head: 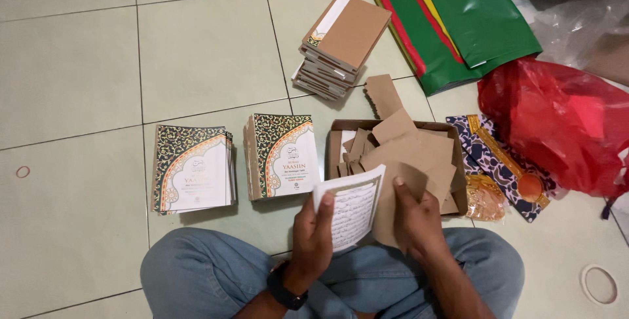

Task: The person sits on the floor and places small books into brown paper sleeves. They handle the books and sleeves by hand, arranging the covered books into a neat row on the tiled floor.

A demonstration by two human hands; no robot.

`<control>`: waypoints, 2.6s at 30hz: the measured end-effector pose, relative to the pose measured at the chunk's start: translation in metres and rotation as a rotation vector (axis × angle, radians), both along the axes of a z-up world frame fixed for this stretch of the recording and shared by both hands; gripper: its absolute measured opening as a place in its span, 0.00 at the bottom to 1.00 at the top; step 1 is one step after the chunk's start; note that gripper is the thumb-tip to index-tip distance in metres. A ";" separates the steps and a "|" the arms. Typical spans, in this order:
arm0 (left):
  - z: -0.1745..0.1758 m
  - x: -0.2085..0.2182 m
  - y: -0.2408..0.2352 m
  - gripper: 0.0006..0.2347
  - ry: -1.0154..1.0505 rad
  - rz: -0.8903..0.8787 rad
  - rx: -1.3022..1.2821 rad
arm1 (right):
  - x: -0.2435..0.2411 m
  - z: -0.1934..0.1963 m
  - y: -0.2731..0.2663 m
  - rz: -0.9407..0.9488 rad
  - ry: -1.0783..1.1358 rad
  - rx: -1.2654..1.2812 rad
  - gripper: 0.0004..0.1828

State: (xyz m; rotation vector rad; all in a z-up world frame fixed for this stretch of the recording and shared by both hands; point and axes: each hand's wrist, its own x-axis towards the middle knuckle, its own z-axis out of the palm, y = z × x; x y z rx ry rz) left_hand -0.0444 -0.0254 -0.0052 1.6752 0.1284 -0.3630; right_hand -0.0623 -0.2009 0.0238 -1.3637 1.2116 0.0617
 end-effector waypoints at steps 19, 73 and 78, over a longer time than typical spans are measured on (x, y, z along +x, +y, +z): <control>0.006 0.023 0.007 0.24 -0.013 0.497 -0.687 | -0.001 0.002 -0.007 -0.056 -0.365 0.294 0.31; 0.072 0.065 0.118 0.36 -0.372 0.103 0.070 | -0.036 -0.044 0.063 1.032 -0.755 -1.322 0.44; 0.001 0.111 0.194 0.26 -0.377 0.232 0.749 | -0.026 -0.028 0.059 0.676 -0.431 -0.787 0.29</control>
